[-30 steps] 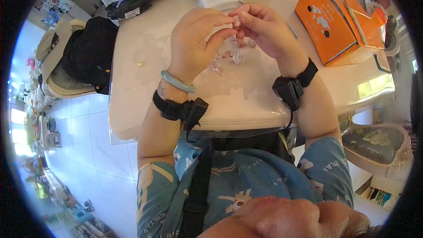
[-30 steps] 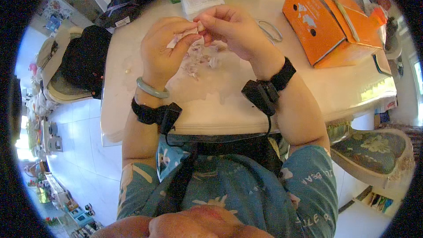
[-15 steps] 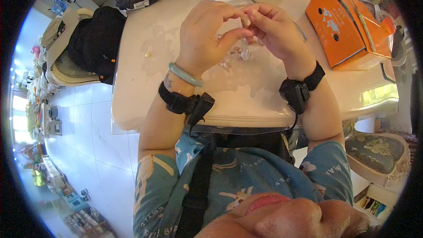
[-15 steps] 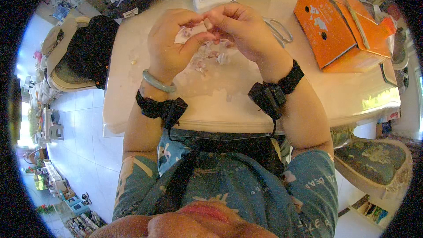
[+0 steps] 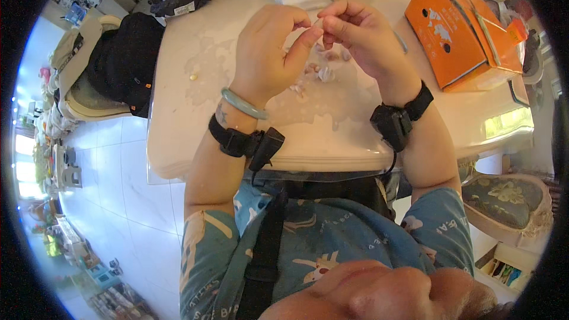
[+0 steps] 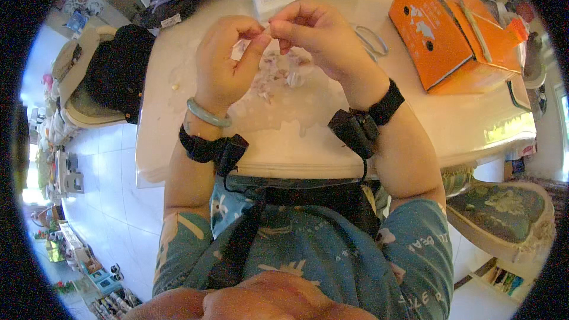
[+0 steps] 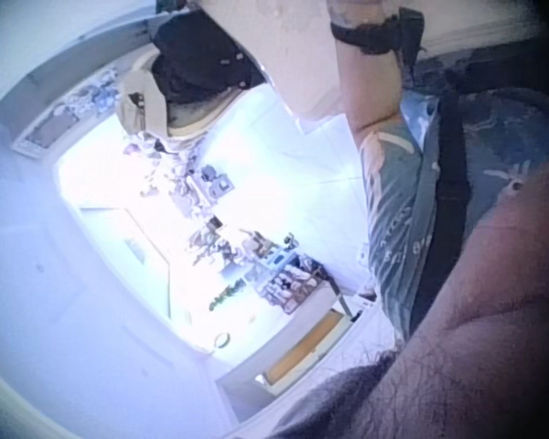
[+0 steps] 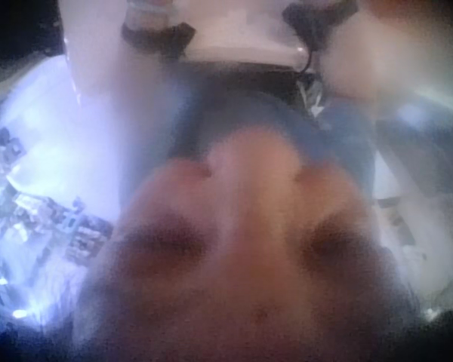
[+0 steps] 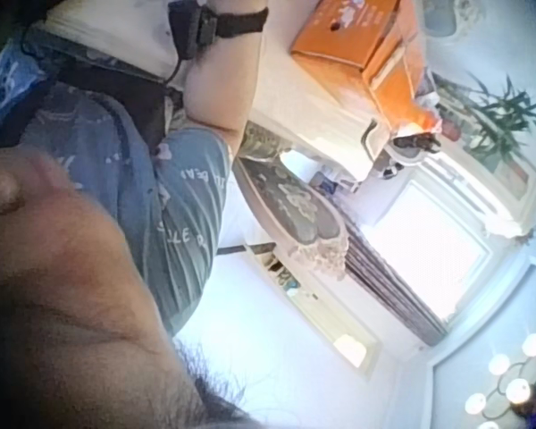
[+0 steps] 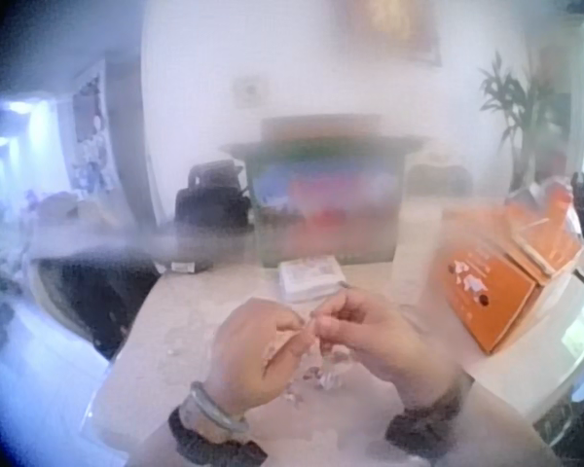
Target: Peeling and cutting cloves of garlic on a table using hands and scissors.
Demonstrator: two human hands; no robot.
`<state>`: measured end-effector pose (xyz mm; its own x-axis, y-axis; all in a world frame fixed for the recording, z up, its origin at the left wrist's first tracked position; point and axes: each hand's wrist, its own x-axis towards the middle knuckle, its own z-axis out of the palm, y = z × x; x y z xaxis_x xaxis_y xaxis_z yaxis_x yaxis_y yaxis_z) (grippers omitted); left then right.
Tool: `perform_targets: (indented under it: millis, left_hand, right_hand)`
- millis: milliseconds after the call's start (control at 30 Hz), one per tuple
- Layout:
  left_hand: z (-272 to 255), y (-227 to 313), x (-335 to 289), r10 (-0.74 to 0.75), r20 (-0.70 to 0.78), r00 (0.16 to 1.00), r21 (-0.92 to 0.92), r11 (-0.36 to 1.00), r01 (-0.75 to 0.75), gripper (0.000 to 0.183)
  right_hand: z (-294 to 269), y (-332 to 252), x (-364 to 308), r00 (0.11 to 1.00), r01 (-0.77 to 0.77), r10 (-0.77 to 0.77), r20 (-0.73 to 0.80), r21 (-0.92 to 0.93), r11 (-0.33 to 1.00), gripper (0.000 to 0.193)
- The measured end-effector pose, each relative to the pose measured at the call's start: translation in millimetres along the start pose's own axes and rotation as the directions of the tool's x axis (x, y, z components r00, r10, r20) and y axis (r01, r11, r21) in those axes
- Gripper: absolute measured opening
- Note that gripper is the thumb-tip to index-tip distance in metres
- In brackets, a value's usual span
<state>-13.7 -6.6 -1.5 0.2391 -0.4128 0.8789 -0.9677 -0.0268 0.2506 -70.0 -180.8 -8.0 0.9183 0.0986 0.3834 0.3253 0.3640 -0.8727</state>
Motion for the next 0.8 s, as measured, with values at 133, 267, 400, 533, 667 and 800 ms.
perform_targets:
  millis: [133, 267, 400, 533, 667, 800]
  left_hand:
    - [1.4, 0.2, -1.3, -0.129, 0.102, 0.986, -0.008, 0.991, 0.130, 0.009]
    - [-0.7, 0.6, -0.2, -0.122, 0.127, 0.984, -0.002, 0.992, 0.123, 0.007]
    - [-2.8, 0.0, 2.4, -0.086, 0.138, 0.987, 0.058, 0.995, 0.078, 0.005]
    - [0.3, -1.1, -6.4, -0.267, 0.203, 0.942, -0.137, 0.945, 0.297, 0.008]
    - [14.0, 2.4, -11.8, -0.505, 0.305, 0.807, -0.508, 0.631, 0.587, 0.014]
    - [5.9, -18.0, -29.7, -0.577, 0.345, 0.740, -0.532, 0.530, 0.661, 0.016]
  right_hand:
    - [3.3, 3.7, -0.9, 0.992, 0.076, -0.096, -0.082, -0.217, 0.973, 0.015]
    - [9.3, -1.3, 0.1, 0.984, 0.059, -0.113, -0.135, -0.354, 0.933, 0.014]
    - [6.4, 2.4, -1.6, 0.994, -0.010, -0.039, -0.103, -0.441, 0.898, 0.021]
    - [19.3, 0.1, -6.6, 0.967, 0.172, -0.240, 0.091, -0.923, 0.345, 0.030]
    - [24.2, -0.9, -5.9, 0.982, 0.084, -0.182, 0.050, -0.980, 0.182, 0.028]
    - [43.7, -15.3, -7.7, 0.995, 0.006, -0.099, 0.000, -0.998, 0.060, 0.029]
